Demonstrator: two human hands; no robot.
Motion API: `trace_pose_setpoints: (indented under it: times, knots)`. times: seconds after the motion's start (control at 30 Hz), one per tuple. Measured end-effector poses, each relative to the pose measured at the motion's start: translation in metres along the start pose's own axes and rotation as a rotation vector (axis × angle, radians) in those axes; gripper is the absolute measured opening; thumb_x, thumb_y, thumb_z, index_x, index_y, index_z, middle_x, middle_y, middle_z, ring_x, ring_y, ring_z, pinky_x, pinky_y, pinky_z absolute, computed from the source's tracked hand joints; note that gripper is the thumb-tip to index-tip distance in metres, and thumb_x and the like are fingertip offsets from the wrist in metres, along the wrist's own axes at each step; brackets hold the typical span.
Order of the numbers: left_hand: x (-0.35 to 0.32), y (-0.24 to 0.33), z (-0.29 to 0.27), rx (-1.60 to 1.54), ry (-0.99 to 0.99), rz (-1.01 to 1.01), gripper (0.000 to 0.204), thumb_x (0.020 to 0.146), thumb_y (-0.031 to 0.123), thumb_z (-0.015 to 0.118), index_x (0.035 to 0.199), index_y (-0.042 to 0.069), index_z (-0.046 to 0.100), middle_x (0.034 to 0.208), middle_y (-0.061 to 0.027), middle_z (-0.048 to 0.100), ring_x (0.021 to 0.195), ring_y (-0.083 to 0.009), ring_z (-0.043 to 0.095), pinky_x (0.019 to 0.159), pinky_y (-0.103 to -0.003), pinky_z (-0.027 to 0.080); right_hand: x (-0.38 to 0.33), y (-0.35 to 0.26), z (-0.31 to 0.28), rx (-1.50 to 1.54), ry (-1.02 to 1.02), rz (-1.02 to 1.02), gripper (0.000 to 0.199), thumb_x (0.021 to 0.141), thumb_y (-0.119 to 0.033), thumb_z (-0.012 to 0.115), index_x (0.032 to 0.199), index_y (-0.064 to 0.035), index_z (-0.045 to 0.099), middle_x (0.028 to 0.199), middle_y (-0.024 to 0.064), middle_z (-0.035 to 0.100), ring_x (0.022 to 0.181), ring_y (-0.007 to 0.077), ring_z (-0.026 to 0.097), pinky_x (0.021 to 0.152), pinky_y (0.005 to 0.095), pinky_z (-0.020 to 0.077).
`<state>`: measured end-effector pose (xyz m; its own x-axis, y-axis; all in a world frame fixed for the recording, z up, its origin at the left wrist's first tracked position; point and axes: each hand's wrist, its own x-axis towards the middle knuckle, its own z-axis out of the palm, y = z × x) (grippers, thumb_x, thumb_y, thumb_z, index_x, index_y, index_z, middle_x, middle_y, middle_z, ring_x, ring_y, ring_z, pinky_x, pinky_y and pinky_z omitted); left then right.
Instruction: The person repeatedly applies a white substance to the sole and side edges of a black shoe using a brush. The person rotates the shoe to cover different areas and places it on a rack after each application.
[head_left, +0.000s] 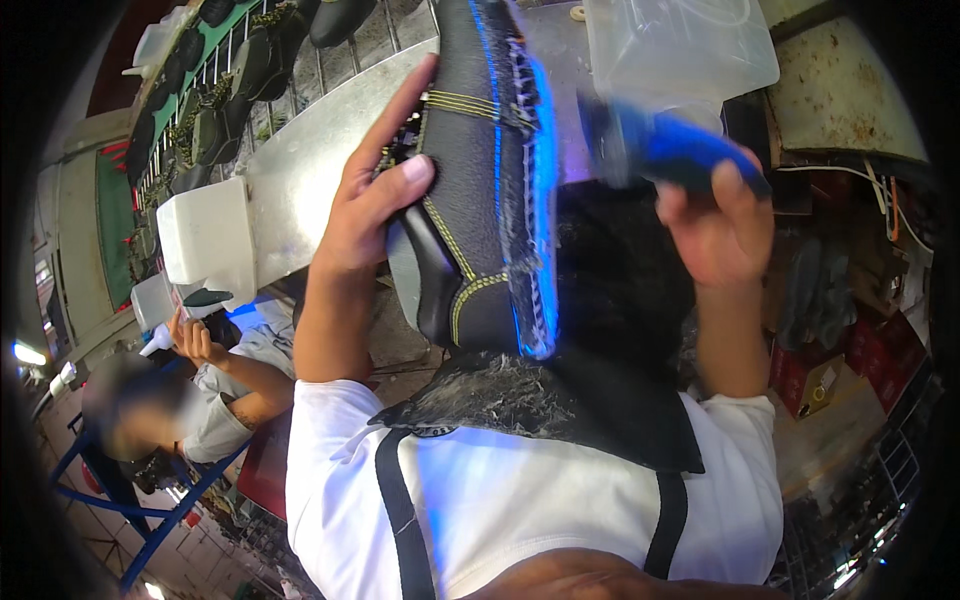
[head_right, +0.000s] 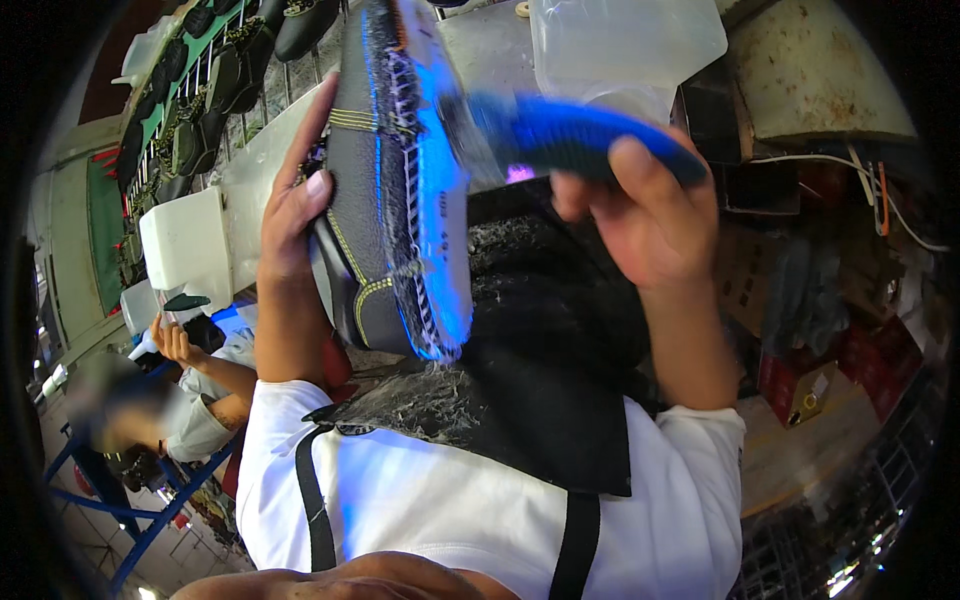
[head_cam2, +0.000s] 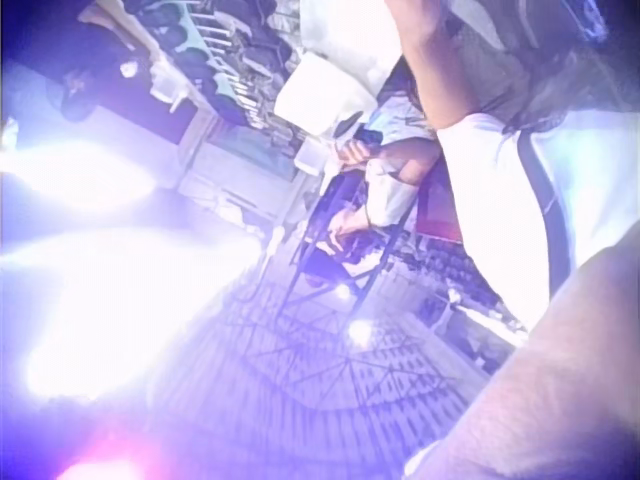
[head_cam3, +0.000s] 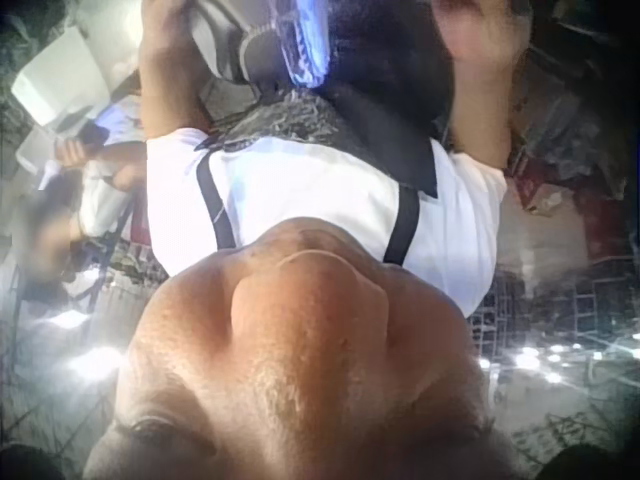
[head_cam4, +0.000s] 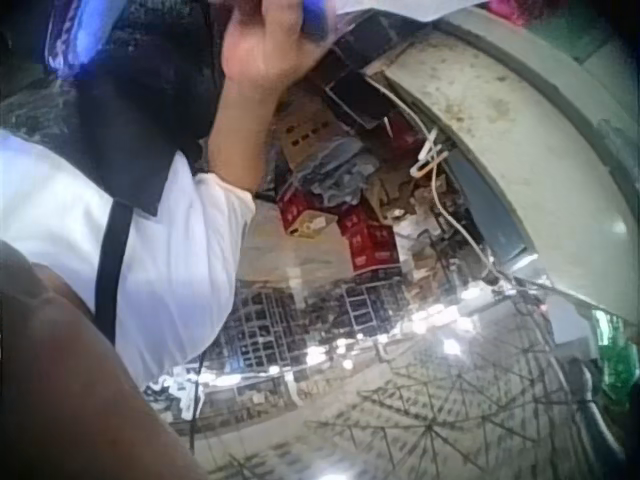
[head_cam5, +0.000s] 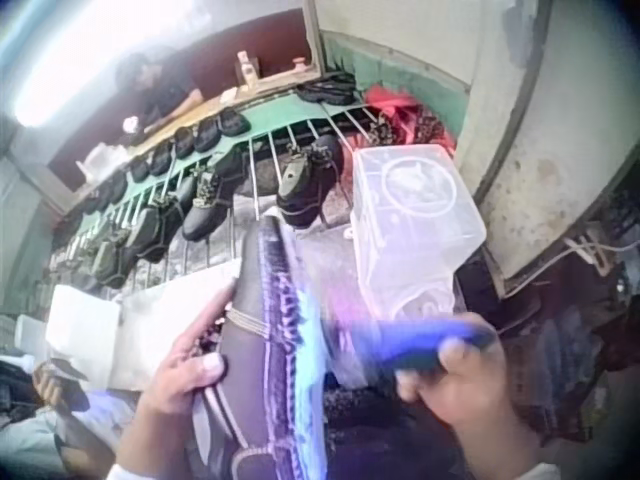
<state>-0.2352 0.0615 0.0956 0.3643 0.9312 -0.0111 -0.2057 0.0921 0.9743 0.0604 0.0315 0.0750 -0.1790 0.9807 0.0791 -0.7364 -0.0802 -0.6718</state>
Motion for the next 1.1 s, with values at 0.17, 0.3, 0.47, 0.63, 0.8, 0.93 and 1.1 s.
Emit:
trace_pose_setpoints:
  times: [0.17, 0.3, 0.47, 0.63, 0.8, 0.93, 1.1]
  knots:
    - [0.001, 0.008, 0.016, -0.001, -0.033, 0.008, 0.079, 0.082, 0.021, 0.061, 0.152, -0.002, 0.032, 0.148, -0.0201, 0.045, 0.135, -0.0252, 0.046, 0.115, -0.033, 0.028, 0.014, 0.03, 0.014, -0.317, -0.052, -0.369, 0.03, 0.097, -0.012, 0.062, 0.116, 0.0106, 0.062, 0.101, 0.0218, 0.071, 0.088, 0.0282, 0.072, 0.081, 0.0368, 0.0585]
    - [-0.003, 0.013, 0.009, 0.059, -0.033, 0.033, 0.08, 0.081, 0.021, 0.062, 0.152, -0.003, 0.033, 0.148, -0.0199, 0.045, 0.136, -0.0257, 0.045, 0.115, -0.034, 0.028, -0.012, -0.009, 0.026, -1.021, -0.329, -0.47, 0.035, 0.089, -0.011, 0.071, 0.114, 0.011, 0.064, 0.105, 0.0261, 0.07, 0.093, 0.0337, 0.072, 0.081, 0.038, 0.0586]
    - [-0.003, 0.018, 0.002, 0.114, -0.083, 0.051, 0.081, 0.079, 0.021, 0.064, 0.151, -0.004, 0.034, 0.149, -0.0201, 0.044, 0.138, -0.0266, 0.043, 0.116, -0.035, 0.026, 0.01, -0.039, 0.017, -0.701, -0.691, -0.389, 0.036, 0.086, -0.011, 0.072, 0.115, 0.0083, 0.064, 0.107, 0.0254, 0.069, 0.078, 0.0306, 0.072, 0.073, 0.0395, 0.0595]
    - [-0.003, 0.024, 0.009, 0.117, -0.106, 0.032, 0.084, 0.077, 0.022, 0.067, 0.15, -0.005, 0.035, 0.149, -0.0205, 0.044, 0.139, -0.027, 0.042, 0.117, -0.035, 0.024, 0.03, -0.062, 0.029, -1.183, -0.551, -0.598, 0.029, 0.084, -0.007, 0.073, 0.108, 0.0081, 0.065, 0.106, 0.0249, 0.068, 0.076, 0.0285, 0.07, 0.07, 0.0351, 0.0582]
    - [-0.009, 0.033, 0.017, 0.16, -0.094, 0.018, 0.085, 0.077, 0.023, 0.068, 0.149, -0.006, 0.036, 0.148, -0.0219, 0.045, 0.138, -0.0273, 0.043, 0.116, -0.035, 0.026, 0.013, -0.059, 0.039, -1.168, -0.635, -0.572, 0.028, 0.084, -0.016, 0.075, 0.098, 0.0064, 0.066, 0.092, 0.0202, 0.071, 0.082, 0.0315, 0.072, 0.074, 0.0374, 0.0588]
    - [-0.008, 0.034, 0.018, 0.175, -0.116, 0.043, 0.084, 0.076, 0.023, 0.069, 0.149, -0.006, 0.037, 0.148, -0.0221, 0.045, 0.138, -0.028, 0.043, 0.116, -0.036, 0.026, 0.026, -0.076, 0.041, -1.156, -0.668, -0.534, 0.024, 0.082, -0.004, 0.072, 0.102, 0.0079, 0.066, 0.095, 0.0222, 0.07, 0.088, 0.0329, 0.07, 0.079, 0.0388, 0.0565]
    - [-0.011, 0.034, 0.018, 0.204, -0.122, 0.066, 0.084, 0.076, 0.023, 0.07, 0.148, -0.006, 0.038, 0.148, -0.0224, 0.045, 0.138, -0.0286, 0.043, 0.117, -0.037, 0.026, 0.028, -0.093, 0.046, -1.26, -0.544, -0.448, 0.028, 0.083, 0.001, 0.07, 0.108, 0.0103, 0.065, 0.103, 0.0254, 0.068, 0.094, 0.0334, 0.068, 0.085, 0.0388, 0.0545]
